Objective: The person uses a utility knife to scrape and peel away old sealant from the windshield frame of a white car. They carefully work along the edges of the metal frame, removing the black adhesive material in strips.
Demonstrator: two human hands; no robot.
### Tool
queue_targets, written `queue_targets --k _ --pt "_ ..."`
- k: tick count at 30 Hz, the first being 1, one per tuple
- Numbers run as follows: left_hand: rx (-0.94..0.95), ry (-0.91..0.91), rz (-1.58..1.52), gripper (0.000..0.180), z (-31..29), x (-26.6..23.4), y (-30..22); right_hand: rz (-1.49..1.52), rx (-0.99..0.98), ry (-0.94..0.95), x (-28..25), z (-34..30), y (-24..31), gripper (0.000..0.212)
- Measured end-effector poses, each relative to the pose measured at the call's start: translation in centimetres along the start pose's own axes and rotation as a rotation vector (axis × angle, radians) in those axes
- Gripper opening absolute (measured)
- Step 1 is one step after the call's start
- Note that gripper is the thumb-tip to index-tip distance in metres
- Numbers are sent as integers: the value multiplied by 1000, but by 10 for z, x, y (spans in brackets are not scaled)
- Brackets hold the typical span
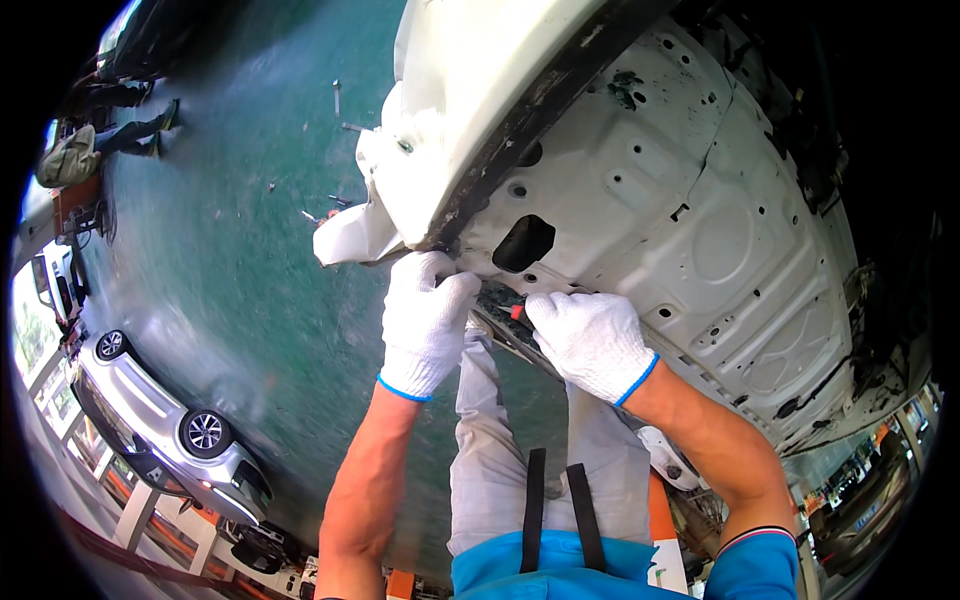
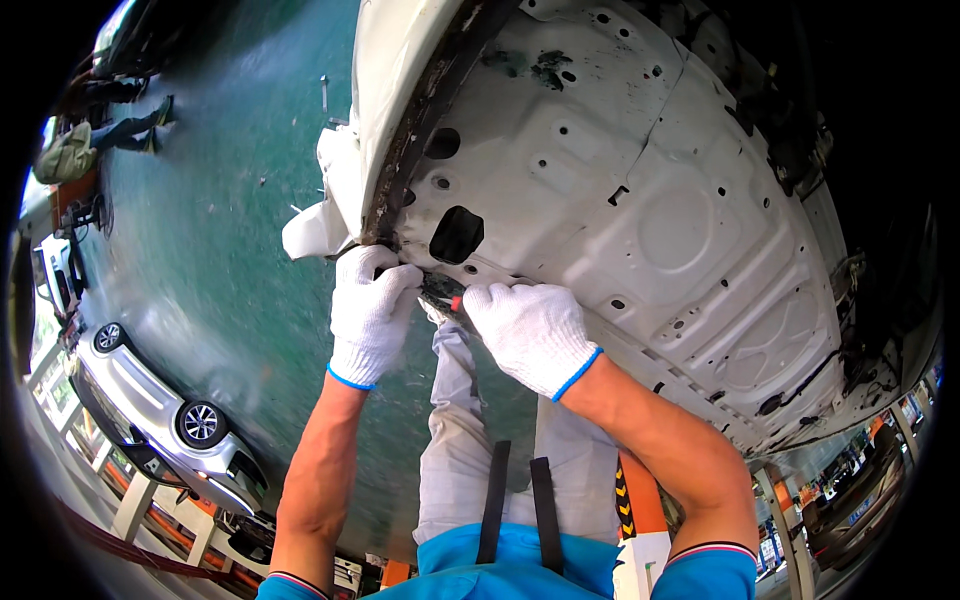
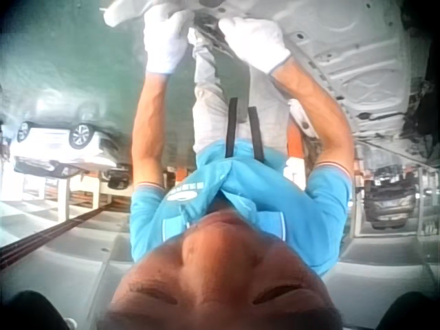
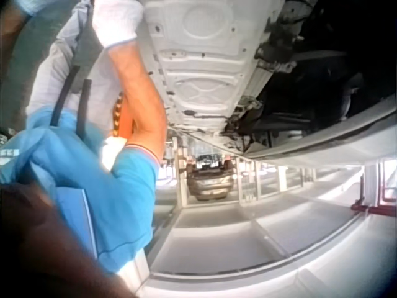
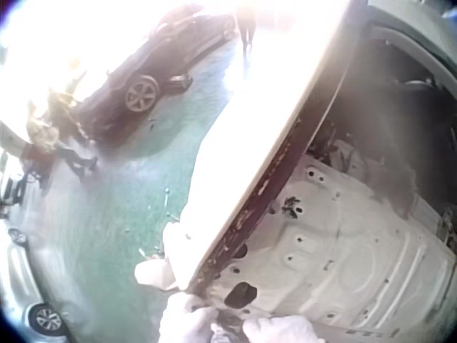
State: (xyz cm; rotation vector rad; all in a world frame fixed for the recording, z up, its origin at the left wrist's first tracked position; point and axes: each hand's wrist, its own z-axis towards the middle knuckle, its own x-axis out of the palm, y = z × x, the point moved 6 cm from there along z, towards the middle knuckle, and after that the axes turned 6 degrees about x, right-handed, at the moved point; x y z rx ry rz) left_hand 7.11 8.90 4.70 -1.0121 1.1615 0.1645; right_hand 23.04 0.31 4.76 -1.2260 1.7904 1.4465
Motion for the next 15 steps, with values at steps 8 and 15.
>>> queue_targets --k 8,15 --pt "17 6 -2 30 -31 6 1 -22 -62 -76 -4 -1 12 15" --pt "-165 -18 -239 41 -18 -10 -1 24 25 40 -15 -8 1 15"
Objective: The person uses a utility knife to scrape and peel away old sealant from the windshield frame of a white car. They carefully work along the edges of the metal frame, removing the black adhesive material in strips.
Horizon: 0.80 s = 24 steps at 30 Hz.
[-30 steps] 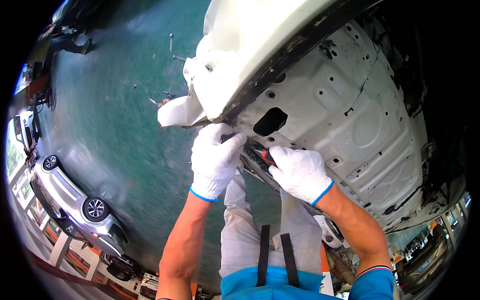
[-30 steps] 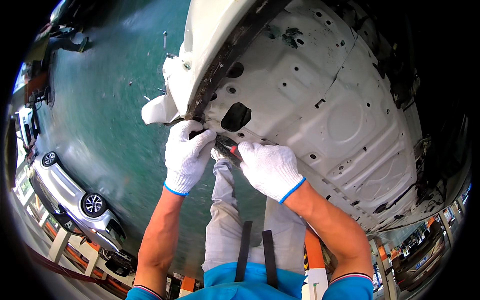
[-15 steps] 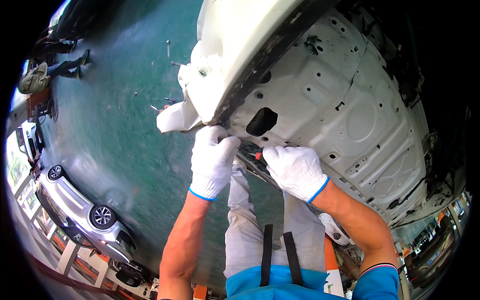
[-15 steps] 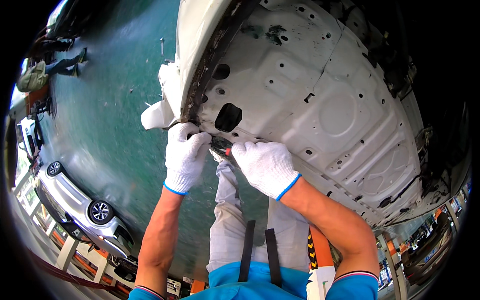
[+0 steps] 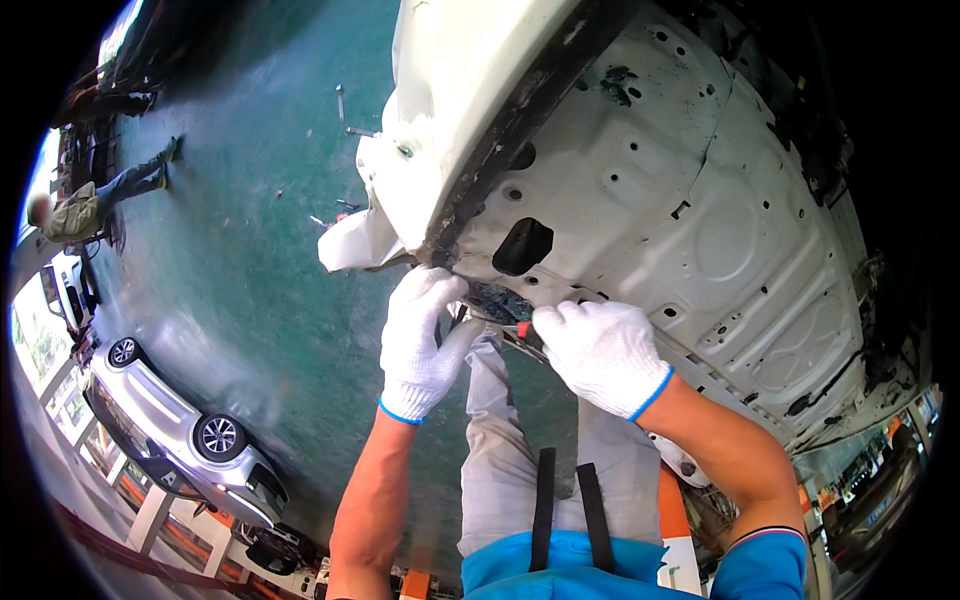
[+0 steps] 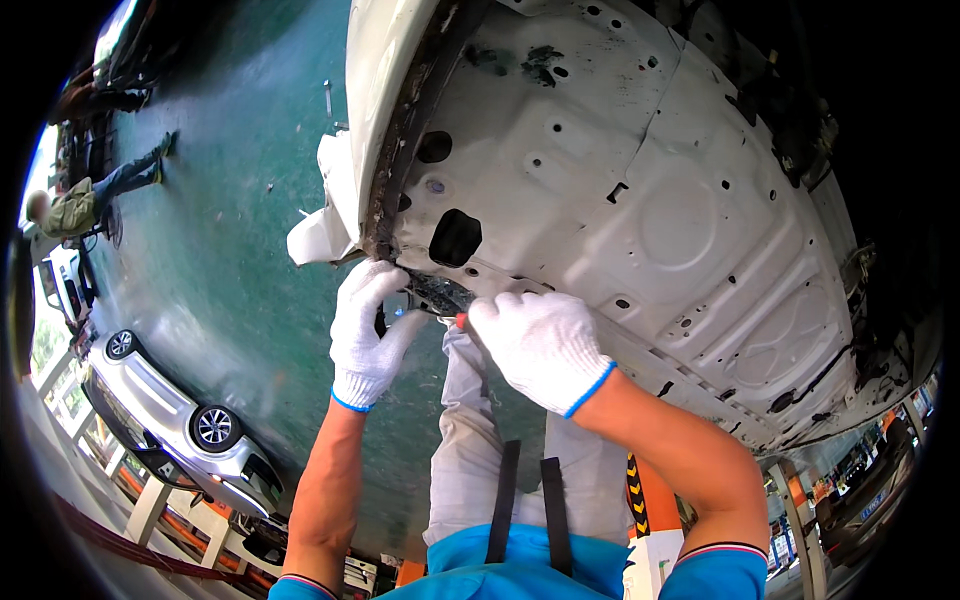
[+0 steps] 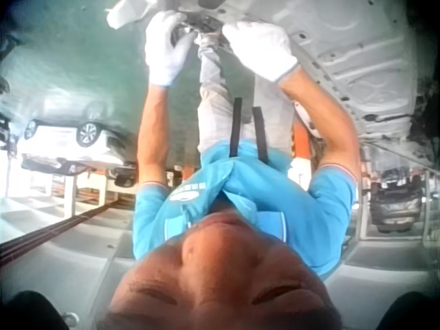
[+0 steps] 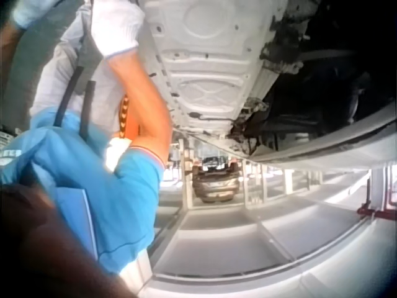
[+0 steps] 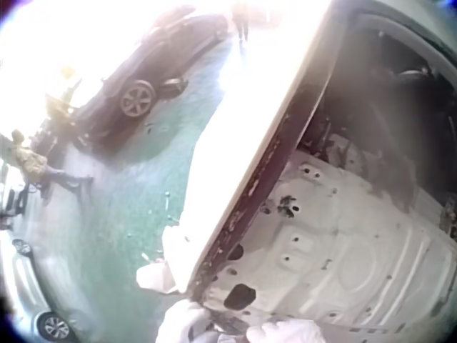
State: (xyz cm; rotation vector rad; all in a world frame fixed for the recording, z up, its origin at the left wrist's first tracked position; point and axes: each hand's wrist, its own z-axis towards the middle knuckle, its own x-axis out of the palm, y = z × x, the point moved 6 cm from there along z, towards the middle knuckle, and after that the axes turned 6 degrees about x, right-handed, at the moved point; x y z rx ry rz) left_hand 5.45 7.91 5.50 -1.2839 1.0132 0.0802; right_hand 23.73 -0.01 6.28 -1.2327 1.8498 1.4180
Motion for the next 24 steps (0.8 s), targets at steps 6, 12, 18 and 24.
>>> queue_targets --k 6,12,18,24 --pt "-627 -288 -299 31 -2 0 13 81 89 93 -20 2 -10 23" --pt "-913 -160 -297 40 -8 5 30 84 118 184 -31 12 -12 26" --pt "-1173 -59 -962 32 -22 25 41 24 149 242 -37 23 -6 31" --pt "-913 -53 -617 37 -22 27 42 -110 49 211 -39 39 8 28"
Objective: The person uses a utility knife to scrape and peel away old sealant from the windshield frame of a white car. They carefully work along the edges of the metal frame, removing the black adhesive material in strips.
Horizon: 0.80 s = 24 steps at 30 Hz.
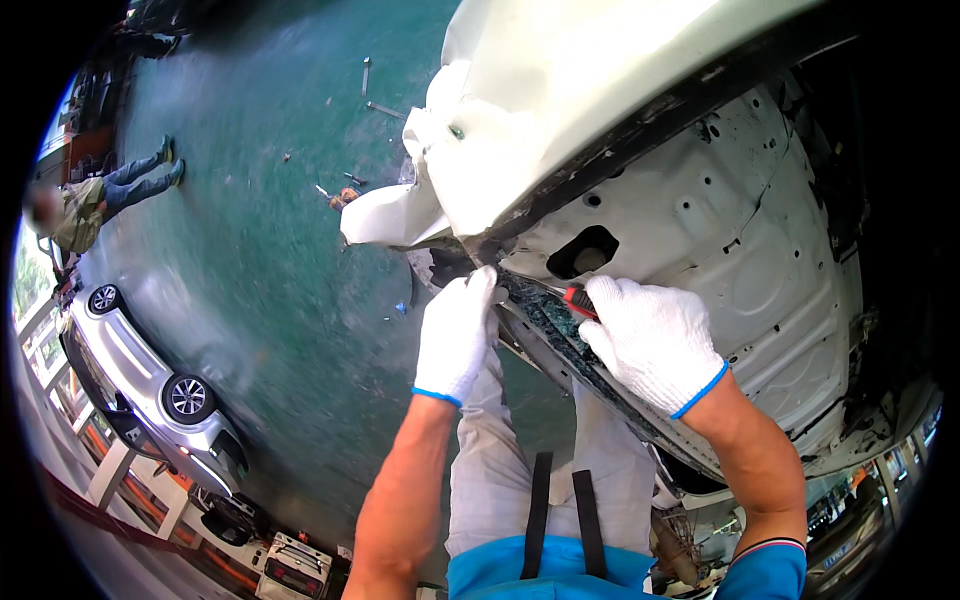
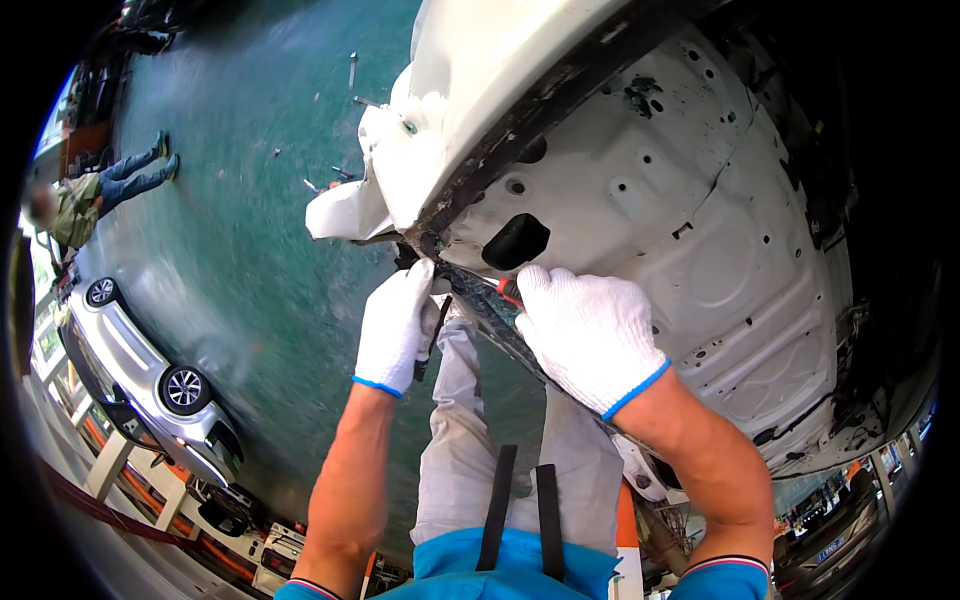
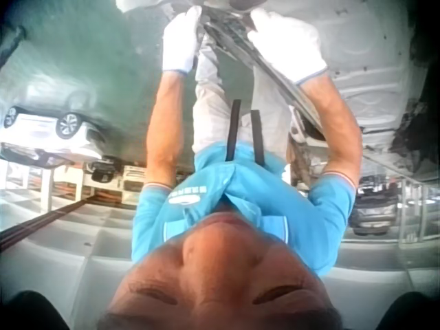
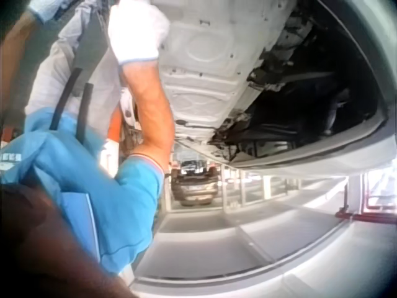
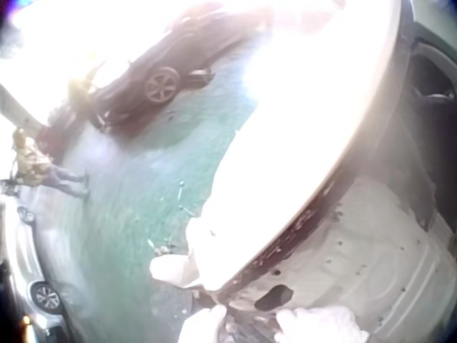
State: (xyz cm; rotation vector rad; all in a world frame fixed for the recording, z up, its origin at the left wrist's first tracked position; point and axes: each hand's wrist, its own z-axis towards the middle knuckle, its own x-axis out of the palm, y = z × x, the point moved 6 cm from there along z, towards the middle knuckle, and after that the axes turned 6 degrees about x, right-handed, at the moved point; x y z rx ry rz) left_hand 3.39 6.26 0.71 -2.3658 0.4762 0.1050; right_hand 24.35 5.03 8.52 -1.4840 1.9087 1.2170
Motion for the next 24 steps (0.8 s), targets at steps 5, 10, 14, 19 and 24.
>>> queue_targets --k 5,10,14,19,24 --pt "389 -66 181 38 -9 1 26 -89 -12 47 -5 13 11 26" --pt "281 -113 -6 32 -15 8 33 -180 -42 25 -7 22 17 25" --pt "206 -131 -97 39 -19 11 23 -198 -63 81 -8 31 19 26" --pt "184 -75 -141 36 -16 8 26 -244 -55 146 -13 39 20 28" --pt "330 -59 11 35 -11 5 27 -240 -55 132 -7 39 21 24"
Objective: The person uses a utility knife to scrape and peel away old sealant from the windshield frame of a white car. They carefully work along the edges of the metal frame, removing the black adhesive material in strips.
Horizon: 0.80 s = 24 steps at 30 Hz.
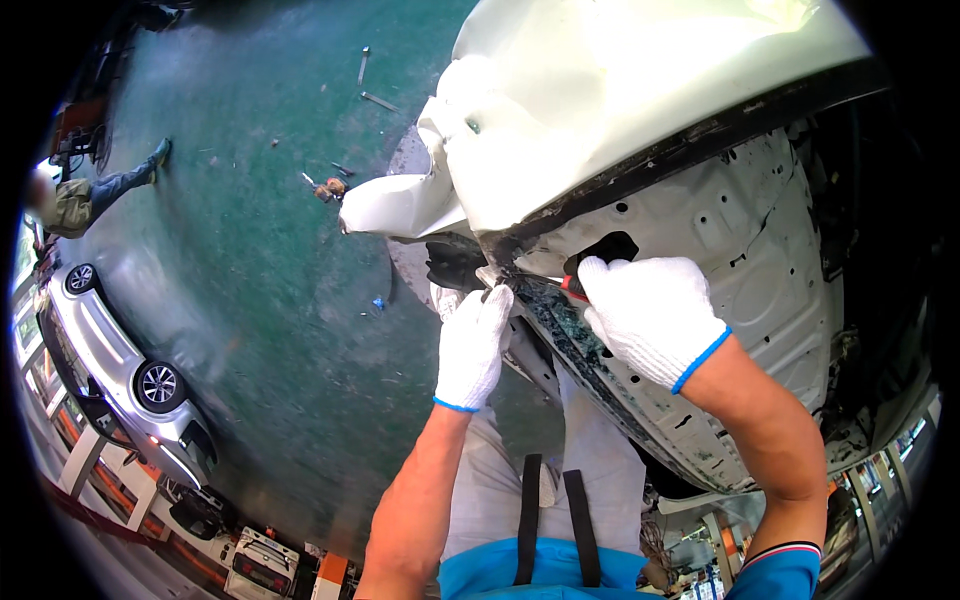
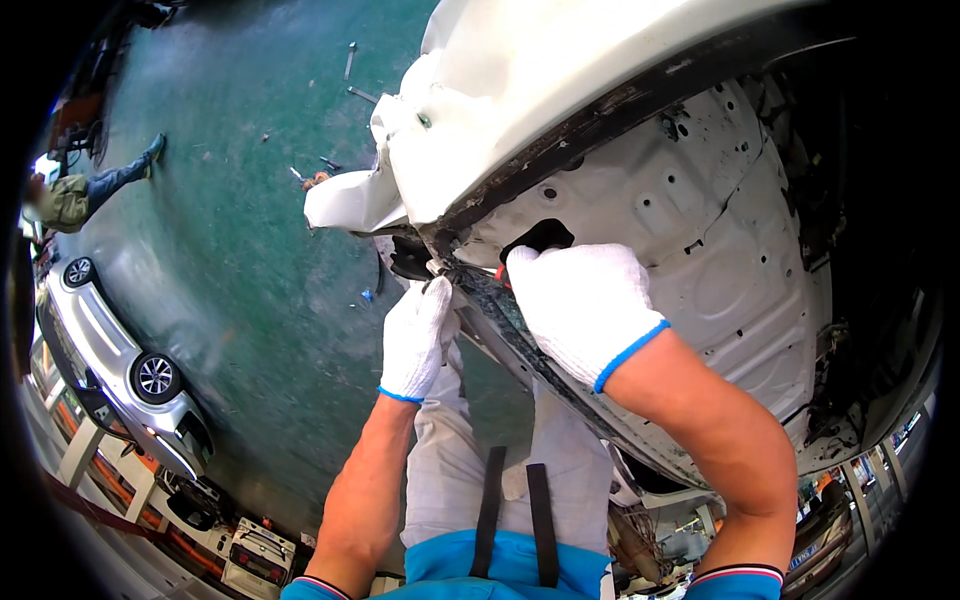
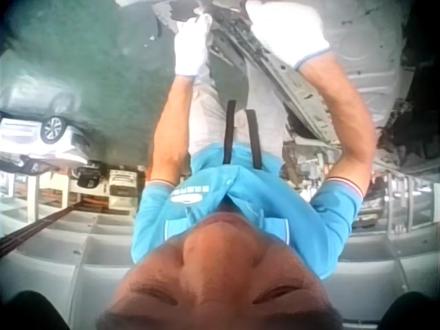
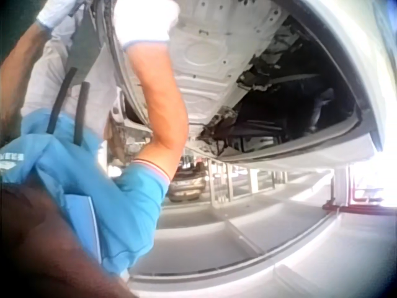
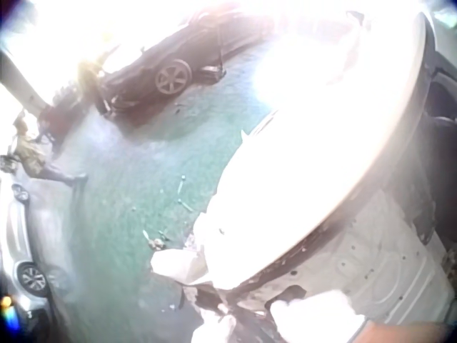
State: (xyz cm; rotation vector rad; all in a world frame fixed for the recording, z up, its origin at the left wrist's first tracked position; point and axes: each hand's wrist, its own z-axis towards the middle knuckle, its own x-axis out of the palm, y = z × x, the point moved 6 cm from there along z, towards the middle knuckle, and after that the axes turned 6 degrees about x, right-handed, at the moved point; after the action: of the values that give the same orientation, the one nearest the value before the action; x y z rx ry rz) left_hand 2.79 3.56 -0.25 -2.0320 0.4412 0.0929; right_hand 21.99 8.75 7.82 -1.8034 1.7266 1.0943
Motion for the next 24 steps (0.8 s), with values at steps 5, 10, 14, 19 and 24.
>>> queue_targets --k 5,10,14,19,24 --pt "-114 19 -91 36 0 -2 19 99 41 69 8 5 1 15" --pt "-91 60 -115 35 5 -5 20 97 6 90 12 0 0 16" --pt "-105 78 -110 34 9 -8 21 92 65 149 11 1 1 18" --pt "-226 87 -204 31 10 -9 12 204 129 248 5 6 2 28" --pt "-281 147 -169 34 14 -16 10 65 64 190 16 0 4 23"
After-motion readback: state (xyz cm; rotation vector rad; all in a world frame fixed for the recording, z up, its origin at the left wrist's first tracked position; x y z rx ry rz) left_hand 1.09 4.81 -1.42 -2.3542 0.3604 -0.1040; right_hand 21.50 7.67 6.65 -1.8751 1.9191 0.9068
